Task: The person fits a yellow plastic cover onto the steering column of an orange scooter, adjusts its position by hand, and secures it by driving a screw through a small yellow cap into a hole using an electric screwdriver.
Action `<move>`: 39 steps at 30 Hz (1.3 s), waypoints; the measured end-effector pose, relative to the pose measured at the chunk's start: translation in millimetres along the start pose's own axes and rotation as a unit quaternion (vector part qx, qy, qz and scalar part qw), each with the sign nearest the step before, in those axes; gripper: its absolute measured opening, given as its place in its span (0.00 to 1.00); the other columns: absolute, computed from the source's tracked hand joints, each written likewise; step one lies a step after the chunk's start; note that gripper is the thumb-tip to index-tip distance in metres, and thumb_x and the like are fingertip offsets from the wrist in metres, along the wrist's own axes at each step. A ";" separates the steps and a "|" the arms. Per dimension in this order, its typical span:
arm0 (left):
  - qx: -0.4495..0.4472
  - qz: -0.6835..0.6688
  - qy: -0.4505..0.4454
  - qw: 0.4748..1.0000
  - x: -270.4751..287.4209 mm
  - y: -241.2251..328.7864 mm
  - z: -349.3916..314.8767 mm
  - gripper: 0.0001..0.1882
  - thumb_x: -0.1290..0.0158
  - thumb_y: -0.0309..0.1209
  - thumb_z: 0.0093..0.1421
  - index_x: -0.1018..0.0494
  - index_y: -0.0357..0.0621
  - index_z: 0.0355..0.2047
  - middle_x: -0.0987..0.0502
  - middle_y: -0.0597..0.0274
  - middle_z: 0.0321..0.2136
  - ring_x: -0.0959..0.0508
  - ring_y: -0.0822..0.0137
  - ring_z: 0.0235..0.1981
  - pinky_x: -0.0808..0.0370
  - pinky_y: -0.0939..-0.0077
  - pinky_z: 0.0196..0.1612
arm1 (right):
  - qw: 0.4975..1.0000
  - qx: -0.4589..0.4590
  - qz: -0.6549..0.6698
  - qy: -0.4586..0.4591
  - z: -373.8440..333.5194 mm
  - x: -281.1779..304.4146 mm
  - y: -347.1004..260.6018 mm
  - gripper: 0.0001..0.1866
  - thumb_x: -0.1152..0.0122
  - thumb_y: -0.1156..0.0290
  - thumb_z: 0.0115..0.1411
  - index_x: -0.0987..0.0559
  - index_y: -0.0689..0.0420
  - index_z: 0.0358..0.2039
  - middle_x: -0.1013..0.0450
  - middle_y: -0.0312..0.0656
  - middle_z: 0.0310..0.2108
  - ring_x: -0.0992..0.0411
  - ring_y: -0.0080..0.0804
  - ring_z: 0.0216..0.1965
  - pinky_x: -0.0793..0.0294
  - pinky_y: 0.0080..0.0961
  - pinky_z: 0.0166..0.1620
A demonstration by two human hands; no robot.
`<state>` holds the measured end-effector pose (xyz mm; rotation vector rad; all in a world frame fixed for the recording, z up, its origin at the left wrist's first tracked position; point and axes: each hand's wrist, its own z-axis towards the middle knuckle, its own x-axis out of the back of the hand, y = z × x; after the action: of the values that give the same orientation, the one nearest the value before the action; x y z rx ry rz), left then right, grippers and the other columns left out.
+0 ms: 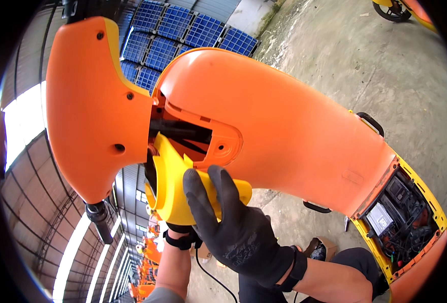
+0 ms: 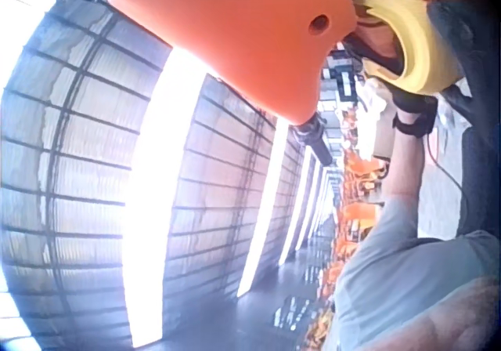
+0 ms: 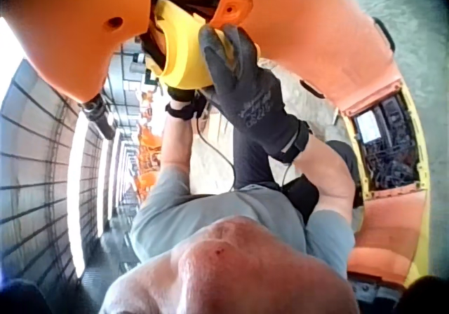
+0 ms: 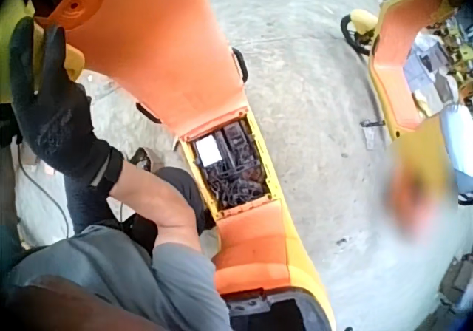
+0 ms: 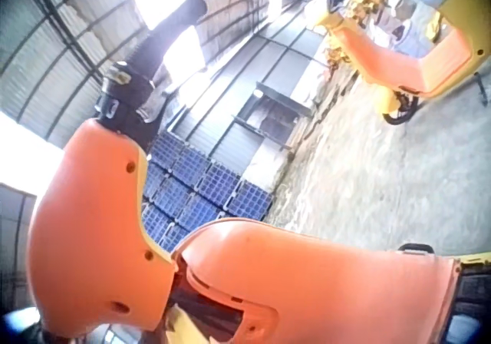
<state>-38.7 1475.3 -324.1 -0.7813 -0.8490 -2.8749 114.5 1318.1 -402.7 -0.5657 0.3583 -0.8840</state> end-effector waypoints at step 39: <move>0.104 -0.258 -0.003 0.961 15.3 -15.9 1.5 0.35 0.57 0.53 0.75 0.49 0.53 0.74 0.40 0.61 0.71 0.36 0.61 0.69 0.41 0.62 0.72 | 1.000 0.009 -0.022 0.003 -1.2 -7.8 5.9 0.42 0.28 0.67 0.57 0.37 0.60 0.69 0.37 0.64 0.60 0.22 0.51 0.49 0.15 0.29 0.35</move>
<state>-54.2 1491.1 -323.6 -0.6191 -1.5272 -3.1213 112.9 1327.0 -406.7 -0.5572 0.3441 -0.9307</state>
